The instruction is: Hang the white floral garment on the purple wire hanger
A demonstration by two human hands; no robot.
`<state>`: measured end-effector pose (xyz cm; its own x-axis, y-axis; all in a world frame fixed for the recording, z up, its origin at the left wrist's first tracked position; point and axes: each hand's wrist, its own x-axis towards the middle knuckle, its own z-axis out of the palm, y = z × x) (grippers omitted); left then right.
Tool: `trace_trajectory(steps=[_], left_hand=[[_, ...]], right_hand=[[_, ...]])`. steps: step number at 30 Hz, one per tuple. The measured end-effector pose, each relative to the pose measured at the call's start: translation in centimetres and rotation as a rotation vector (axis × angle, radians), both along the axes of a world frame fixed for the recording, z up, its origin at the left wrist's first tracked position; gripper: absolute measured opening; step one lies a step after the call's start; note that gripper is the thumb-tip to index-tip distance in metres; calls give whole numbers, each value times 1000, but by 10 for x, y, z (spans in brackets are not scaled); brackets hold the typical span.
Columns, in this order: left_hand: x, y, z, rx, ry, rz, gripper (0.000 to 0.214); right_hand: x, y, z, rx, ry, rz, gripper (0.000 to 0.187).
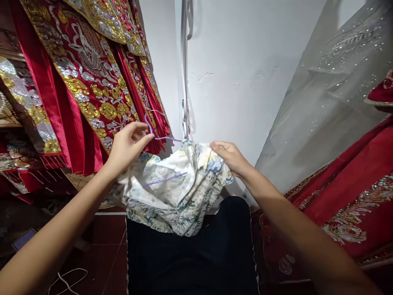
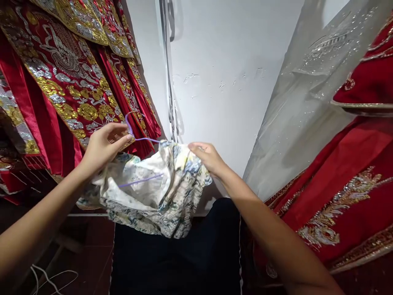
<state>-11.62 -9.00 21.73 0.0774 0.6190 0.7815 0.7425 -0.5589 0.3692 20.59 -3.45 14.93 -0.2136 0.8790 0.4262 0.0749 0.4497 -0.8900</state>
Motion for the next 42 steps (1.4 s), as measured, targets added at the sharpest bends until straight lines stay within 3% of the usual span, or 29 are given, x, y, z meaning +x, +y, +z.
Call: trace_trajectory(steps=[3,5,7,9,12,15,18,22,26,30,32,33,35,38,40,42], left_hand=[[13,0,-7,302,9,74,30],[27,-7,-23,331,22,17,24],[42,-12,-49,195,72,-101,22],[56,-12,-83,-68,103,-199,27],[70,0,-133,-370,2,-211,35],[76,12,-164,-440,-105,-183,38],[80,11,-175,-415,-182,-226,29],[89,-1,-182,-437,-277,-349,22],[97,-12,-200,-574,-403,-477,25],[103,-22,-216,-668,-605,-565,31],[107,-24,-220,-668,-730,-590,31],[109,-24,-220,-665,-791,-595,30],[113,-23,-220,-676,-887,-602,31],[119,-23,-214,-731,-936,-640,32],[124,-24,-207,-748,-947,-663,28],[128,-25,-198,-725,-958,-672,24]], right_hand=[[3,22,17,-49,253,-98,43],[5,36,25,-47,360,-107,41],[6,46,29,-29,413,-117,38],[4,52,30,-17,431,-133,36],[-2,59,33,-14,448,-152,37],[-3,64,39,12,467,-166,36],[9,64,34,37,488,-211,36],[33,54,3,11,486,-250,39],[41,47,-21,50,450,-323,41],[27,25,-41,349,367,-716,32],[11,-1,-68,470,350,-921,30],[1,-17,-86,466,371,-956,27],[-25,-47,-126,312,288,-806,16],[-63,-78,-172,50,-26,-338,13],[-81,-83,-184,-6,-134,-251,12],[-91,-78,-182,-5,-178,-290,7]])
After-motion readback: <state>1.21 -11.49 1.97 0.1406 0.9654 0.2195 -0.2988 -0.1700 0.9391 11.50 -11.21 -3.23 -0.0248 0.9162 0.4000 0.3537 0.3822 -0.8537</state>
